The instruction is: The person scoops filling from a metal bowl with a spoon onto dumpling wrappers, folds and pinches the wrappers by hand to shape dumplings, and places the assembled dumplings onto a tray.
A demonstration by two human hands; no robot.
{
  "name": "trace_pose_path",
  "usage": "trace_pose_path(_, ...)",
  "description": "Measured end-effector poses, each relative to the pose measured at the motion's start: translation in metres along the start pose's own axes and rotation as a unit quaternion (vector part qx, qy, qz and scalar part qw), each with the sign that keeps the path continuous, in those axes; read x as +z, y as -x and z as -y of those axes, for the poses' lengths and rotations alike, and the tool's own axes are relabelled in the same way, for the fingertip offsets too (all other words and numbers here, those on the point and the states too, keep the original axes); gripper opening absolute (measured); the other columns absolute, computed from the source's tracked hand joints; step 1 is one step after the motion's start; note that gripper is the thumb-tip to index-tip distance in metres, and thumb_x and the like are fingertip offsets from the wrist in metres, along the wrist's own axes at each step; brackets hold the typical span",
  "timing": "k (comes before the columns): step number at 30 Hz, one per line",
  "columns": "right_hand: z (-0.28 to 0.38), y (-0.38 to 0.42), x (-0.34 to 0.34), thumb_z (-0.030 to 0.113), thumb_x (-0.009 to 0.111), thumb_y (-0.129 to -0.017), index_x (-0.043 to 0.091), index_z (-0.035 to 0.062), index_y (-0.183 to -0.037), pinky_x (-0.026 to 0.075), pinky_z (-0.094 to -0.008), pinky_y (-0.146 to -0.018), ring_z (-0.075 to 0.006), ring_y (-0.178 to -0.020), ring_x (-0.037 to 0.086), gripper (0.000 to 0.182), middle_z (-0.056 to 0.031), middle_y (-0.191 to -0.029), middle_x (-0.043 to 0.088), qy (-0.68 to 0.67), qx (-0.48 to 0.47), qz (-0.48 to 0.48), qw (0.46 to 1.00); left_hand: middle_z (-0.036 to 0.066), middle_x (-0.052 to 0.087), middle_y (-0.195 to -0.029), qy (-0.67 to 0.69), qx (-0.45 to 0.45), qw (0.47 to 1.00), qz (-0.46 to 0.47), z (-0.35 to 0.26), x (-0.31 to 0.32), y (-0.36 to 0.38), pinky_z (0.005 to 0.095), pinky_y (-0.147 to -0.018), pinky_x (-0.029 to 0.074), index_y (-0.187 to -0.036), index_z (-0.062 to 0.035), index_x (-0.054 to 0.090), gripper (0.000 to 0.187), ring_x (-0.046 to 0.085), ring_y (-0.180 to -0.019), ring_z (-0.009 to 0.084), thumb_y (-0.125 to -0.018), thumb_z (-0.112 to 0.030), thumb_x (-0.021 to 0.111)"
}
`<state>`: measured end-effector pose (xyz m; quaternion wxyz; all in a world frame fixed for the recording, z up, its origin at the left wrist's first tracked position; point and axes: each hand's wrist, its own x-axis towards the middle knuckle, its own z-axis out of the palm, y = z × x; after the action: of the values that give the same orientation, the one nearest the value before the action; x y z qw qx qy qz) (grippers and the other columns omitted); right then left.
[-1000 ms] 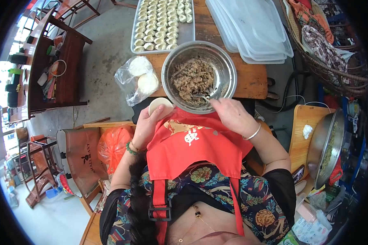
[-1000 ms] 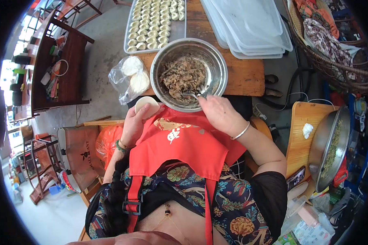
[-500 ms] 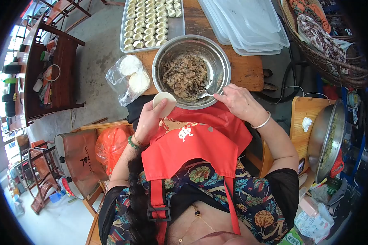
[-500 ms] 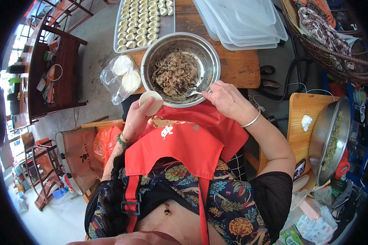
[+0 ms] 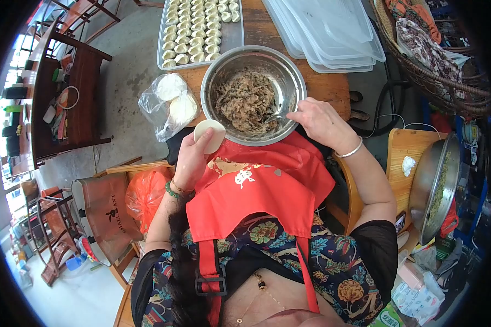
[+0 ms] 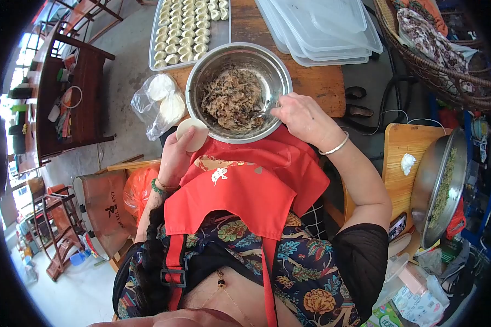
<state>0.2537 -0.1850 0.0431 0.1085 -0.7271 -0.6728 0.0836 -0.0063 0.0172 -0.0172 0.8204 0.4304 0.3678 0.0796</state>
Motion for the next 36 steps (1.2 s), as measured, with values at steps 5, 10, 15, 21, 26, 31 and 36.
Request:
trace_pose_path(5,-0.002,0.013,0.001,0.003,0.059,-0.078,0.069,0.0031,-0.085,0.052,-0.0455,-0.07,-0.0346,-0.075,0.063,0.013,-0.0164,-0.073,0.06,-0.033,0.018,0.041,0.998,0.01,0.067,-0.11,0.026,-0.005,1.0,0.005,0.0,0.002,0.001,0.0294,-0.084,0.055,-0.116,0.0043,0.061,0.03,0.066,-0.098,0.0162,-0.099,-0.02,0.057)
trace_pose_path(10,0.004,0.011,-0.004,0.006,0.057,-0.082,0.07,0.0017,-0.087,0.053,-0.0461,-0.07,-0.0369,-0.076,0.065,0.014,-0.0188,-0.076,0.064,-0.104,0.041,0.051,0.992,0.011,0.067,-0.11,0.048,-0.016,0.999,0.01,0.001,0.001,0.0,0.0301,-0.086,0.055,-0.116,0.0049,0.06,0.03,0.066,-0.099,0.0173,-0.099,-0.019,0.058)
trace_pose_path(15,0.009,0.01,-0.008,0.009,0.057,-0.086,0.07,0.0005,-0.087,0.054,-0.0454,-0.071,-0.0361,-0.079,0.067,0.015,-0.0199,-0.082,0.068,-0.146,0.066,0.075,0.984,0.013,0.066,-0.112,0.054,-0.019,0.998,-0.001,0.004,-0.001,0.0,0.0348,-0.092,0.054,-0.117,0.0064,0.058,0.029,0.066,-0.102,0.0208,-0.099,-0.016,0.057)
trace_pose_path(21,0.011,0.009,0.009,0.011,0.06,-0.087,0.07,-0.0002,-0.09,0.054,-0.0444,-0.073,-0.0359,-0.08,0.067,0.016,-0.0186,-0.084,0.069,-0.227,0.054,0.04,0.971,0.015,0.065,-0.115,0.061,-0.014,0.998,0.004,0.005,-0.003,-0.002,0.0401,-0.097,0.054,-0.118,0.0076,0.057,0.029,0.065,-0.105,0.0241,-0.098,-0.013,0.057)
trace_pose_path(26,0.005,-0.001,0.019,0.009,0.062,-0.086,0.072,0.0067,-0.095,0.052,-0.0421,-0.067,-0.0321,-0.076,0.063,0.014,-0.0129,-0.078,0.062,-0.17,0.009,0.002,0.985,0.015,0.065,-0.114,0.06,-0.026,0.998,-0.003,0.003,0.0,0.0,0.0391,-0.096,0.054,-0.118,0.0073,0.057,0.029,0.066,-0.104,0.0236,-0.098,-0.014,0.057)
trace_pose_path(31,-0.008,-0.006,0.017,0.005,0.061,-0.084,0.072,0.0095,-0.096,0.049,-0.0397,-0.064,-0.0288,-0.07,0.058,0.017,-0.0091,-0.07,0.051,-0.098,-0.07,-0.027,0.992,0.015,0.065,-0.114,0.065,-0.022,0.998,-0.003,0.003,-0.001,0.0,0.0378,-0.096,0.054,-0.119,0.0074,0.057,0.03,0.065,-0.105,0.0235,-0.098,-0.014,0.057)
trace_pose_path(36,-0.015,-0.005,-0.003,0.007,0.061,-0.084,0.073,0.0096,-0.093,0.051,-0.0394,-0.068,-0.0289,-0.076,0.062,0.015,-0.0094,-0.076,0.058,-0.042,-0.072,0.024,0.996,0.016,0.065,-0.116,0.071,-0.015,0.997,0.008,0.004,0.001,0.0,0.0394,-0.097,0.054,-0.119,0.008,0.056,0.03,0.065,-0.106,0.0242,-0.098,-0.014,0.057)
